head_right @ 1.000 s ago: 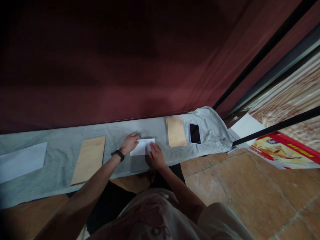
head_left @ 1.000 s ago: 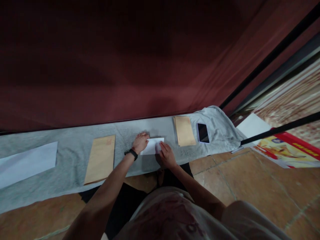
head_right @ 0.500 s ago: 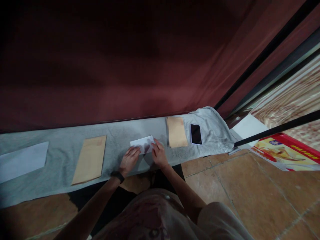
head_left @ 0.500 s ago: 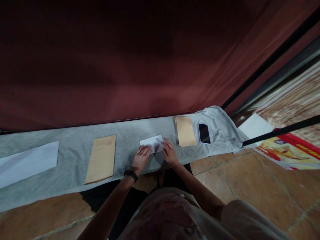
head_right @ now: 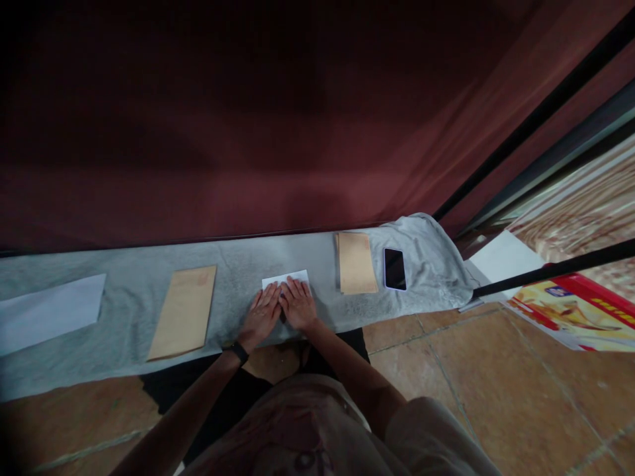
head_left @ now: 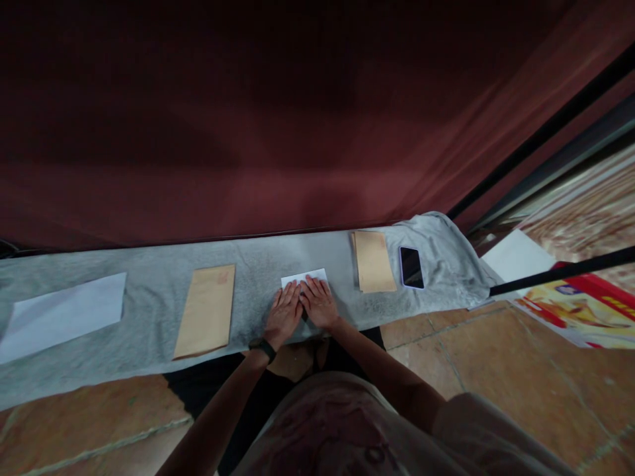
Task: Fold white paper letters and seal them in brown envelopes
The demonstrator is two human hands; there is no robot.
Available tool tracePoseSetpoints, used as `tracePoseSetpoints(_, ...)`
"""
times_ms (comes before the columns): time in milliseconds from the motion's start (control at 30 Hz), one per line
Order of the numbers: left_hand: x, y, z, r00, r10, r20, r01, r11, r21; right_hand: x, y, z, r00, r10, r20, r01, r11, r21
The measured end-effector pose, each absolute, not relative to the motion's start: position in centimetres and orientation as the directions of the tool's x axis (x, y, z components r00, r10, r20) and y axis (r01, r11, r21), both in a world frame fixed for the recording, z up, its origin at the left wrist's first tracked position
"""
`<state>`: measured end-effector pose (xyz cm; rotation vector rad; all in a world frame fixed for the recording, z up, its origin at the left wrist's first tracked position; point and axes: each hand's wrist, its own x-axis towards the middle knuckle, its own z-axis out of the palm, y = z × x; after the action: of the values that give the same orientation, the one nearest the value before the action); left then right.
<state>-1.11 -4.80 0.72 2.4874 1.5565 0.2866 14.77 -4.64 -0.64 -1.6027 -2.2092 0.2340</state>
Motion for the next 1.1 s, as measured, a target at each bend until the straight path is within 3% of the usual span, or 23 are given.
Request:
tracePoseSetpoints(233, 0.0, -4.8, -0.2, 0.349, 0.928, 0.127, 0.901, -0.370, 0.228, 15.8, -2.1, -0.5, -0.249, 0.944, 0.217, 0.895, 0.310, -0.320)
tracePoseSetpoints(600, -0.5, -4.8, -0.2, 0.379, 0.914, 0.142, 0.887, -0.403, 0.226, 17.6, 1.5, 1.3, -0.217, 0.966, 0.138, 0.934, 0.246, -0.260)
tracePoseSetpoints(933, 1.0, -4.6, 0.1, 0.366, 0.927, 0.083, 0.882, -0.374, 0.286, 16.0, -1.5, -0.3, -0.265, 0.939, 0.218, 0.840, 0.336, -0.426)
tracePoseSetpoints(1100, 1.7, -4.5, -0.3, 0.358, 0.928, 0.100, 0.881, -0.372, 0.293, 15.9, -3.7, -1.1, -0.251, 0.947, 0.203, 0.858, 0.314, -0.405)
